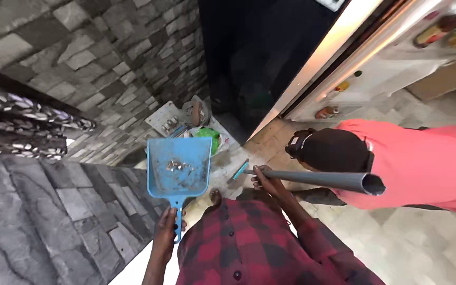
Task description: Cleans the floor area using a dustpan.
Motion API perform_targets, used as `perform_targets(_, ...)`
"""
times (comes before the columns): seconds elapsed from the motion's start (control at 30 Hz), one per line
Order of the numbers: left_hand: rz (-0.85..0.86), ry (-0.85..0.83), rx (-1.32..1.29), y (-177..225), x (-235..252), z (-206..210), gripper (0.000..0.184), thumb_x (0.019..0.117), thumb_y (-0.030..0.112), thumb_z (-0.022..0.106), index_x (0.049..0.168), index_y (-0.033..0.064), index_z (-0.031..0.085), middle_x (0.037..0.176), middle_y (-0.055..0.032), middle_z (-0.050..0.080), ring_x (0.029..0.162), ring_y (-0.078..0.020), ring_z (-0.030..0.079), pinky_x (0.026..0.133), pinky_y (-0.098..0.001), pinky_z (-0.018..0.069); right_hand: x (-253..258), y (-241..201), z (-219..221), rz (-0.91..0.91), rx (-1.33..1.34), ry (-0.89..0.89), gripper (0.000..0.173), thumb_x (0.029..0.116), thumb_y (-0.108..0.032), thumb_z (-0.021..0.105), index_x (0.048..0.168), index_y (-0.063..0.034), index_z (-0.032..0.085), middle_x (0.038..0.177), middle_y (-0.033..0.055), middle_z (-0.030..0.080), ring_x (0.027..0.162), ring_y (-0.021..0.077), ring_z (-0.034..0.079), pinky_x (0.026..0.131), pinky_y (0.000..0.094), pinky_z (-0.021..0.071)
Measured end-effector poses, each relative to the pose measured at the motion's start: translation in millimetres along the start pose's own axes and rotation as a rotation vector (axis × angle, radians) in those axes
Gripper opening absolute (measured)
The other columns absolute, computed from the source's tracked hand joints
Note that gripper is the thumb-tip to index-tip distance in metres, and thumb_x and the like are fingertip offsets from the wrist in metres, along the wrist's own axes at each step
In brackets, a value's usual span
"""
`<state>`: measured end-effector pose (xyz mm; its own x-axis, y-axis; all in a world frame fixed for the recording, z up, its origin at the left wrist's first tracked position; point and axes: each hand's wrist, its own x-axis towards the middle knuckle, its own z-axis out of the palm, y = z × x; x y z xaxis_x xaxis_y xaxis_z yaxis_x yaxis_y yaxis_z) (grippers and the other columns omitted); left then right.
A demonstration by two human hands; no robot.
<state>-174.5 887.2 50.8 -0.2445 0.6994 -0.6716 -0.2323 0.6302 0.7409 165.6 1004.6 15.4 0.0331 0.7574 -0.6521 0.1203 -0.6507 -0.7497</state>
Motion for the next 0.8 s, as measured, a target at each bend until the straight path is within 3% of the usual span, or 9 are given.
perform_targets(0.13, 0.009, 0.109, 0.017, 47, 14, 9, 0.036, 0.1123, 0.021, 0.038, 0.14, 0.0024, 0.051, 0.099, -0.011, 0.071, 0.066, -0.0141, 0.066, 0.055, -0.0258, 0.0558, 19, -10, 37, 0.014, 0.068, 0.003, 0.038, 0.1092, -0.038, 0.05, 0.123, -0.004, 0.057, 0.083, 0.0101, 0.069, 0.062, 0.0174, 0.067, 0.057, 0.0334, 0.0587)
perform_targets(0.3, 0.013, 0.269, -0.027, 93, 20, 30, 0.036, 0.1119, 0.025, 0.041, 0.142, 0.0109, 0.053, 0.098, -0.0073, 0.072, 0.063, -0.0114, 0.066, 0.048, -0.0207, 0.0499, 46, -14, 63, 0.005, -0.052, -0.264, 0.038, 0.108, -0.04, 0.053, 0.125, -0.0055, 0.056, 0.084, 0.0103, 0.068, 0.06, 0.0165, 0.065, 0.056, 0.0329, 0.0576)
perform_targets(0.4, 0.029, 0.306, -0.067, 103, 23, 45, 0.035, 0.112, 0.025, 0.04, 0.142, 0.0105, 0.053, 0.101, -0.008, 0.071, 0.064, -0.0117, 0.065, 0.049, -0.021, 0.0508, 72, 2, 81, 0.077, -0.052, -0.348, 0.04, 0.1071, -0.042, 0.054, 0.128, -0.0088, 0.055, 0.088, 0.0103, 0.069, 0.061, 0.0176, 0.065, 0.057, 0.0349, 0.0582)
perform_targets(0.53, 0.065, 0.355, -0.153, 108, 20, 67, 0.033, 0.1121, 0.021, 0.036, 0.138, 0.0078, 0.052, 0.101, -0.009, 0.07, 0.064, -0.0127, 0.065, 0.052, -0.0225, 0.0541, 95, -4, 117, 0.088, -0.327, -0.418, 0.039, 0.1047, -0.04, 0.059, 0.127, -0.0081, 0.059, 0.094, 0.0138, 0.07, 0.075, 0.0258, 0.07, 0.069, 0.0454, 0.0605)
perform_targets(0.57, 0.08, 0.369, -0.172, 111, 18, 71, 0.033, 0.1124, 0.021, 0.034, 0.136, 0.0068, 0.052, 0.1, -0.0091, 0.069, 0.063, -0.0125, 0.065, 0.051, -0.0221, 0.0545, 100, -7, 124, 0.041, -0.415, -0.461, 0.04, 0.1041, -0.041, 0.059, 0.127, -0.0083, 0.06, 0.1, 0.0155, 0.071, 0.085, 0.029, 0.072, 0.078, 0.05, 0.0596)
perform_targets(0.6, 0.093, 0.386, -0.189, 114, 16, 76, 0.032, 0.1124, 0.02, 0.032, 0.134, 0.0062, 0.051, 0.098, -0.0086, 0.07, 0.061, -0.0115, 0.065, 0.05, -0.0213, 0.0543, 105, -13, 130, -0.013, -0.471, -0.509, 0.039, 0.104, -0.037, 0.06, 0.128, -0.0056, 0.061, 0.108, 0.0193, 0.071, 0.097, 0.0339, 0.071, 0.087, 0.0551, 0.0564)
perform_targets(0.67, 0.126, 0.412, -0.219, 122, 13, 80, 0.03, 0.1125, 0.02, 0.03, 0.128, 0.0063, 0.051, 0.094, -0.006, 0.07, 0.06, -0.0098, 0.065, 0.049, -0.0206, 0.0554, 115, -16, 147, -0.095, -0.534, -0.589, 0.037, 0.1014, -0.024, 0.064, 0.131, -0.0029, 0.059, 0.115, 0.023, 0.07, 0.106, 0.0384, 0.07, 0.093, 0.0582, 0.0541)
perform_targets(0.7, 0.145, 0.422, -0.232, 126, 12, 81, 0.03, 0.1125, 0.02, 0.03, 0.127, 0.0064, 0.052, 0.094, -0.0052, 0.07, 0.06, -0.0094, 0.065, 0.049, -0.0206, 0.0555, 119, -17, 156, -0.1, -0.533, -0.61, 0.038, 0.1002, -0.021, 0.065, 0.133, -0.0022, 0.058, 0.115, 0.0232, 0.07, 0.104, 0.0382, 0.07, 0.093, 0.0571, 0.0548)
perform_targets(0.8, 0.173, 0.421, -0.247, 141, 5, 81, 0.03, 0.1125, 0.021, 0.027, 0.13, 0.0085, 0.048, 0.097, -0.0029, 0.069, 0.061, -0.008, 0.064, 0.051, -0.0195, 0.056, 125, -21, 187, 0.034, -0.387, -0.65, 0.044, 0.0989, -0.009, 0.065, 0.139, -0.0019, 0.05, 0.104, 0.0226, 0.07, 0.083, 0.0311, 0.073, 0.079, 0.0476, 0.0608)
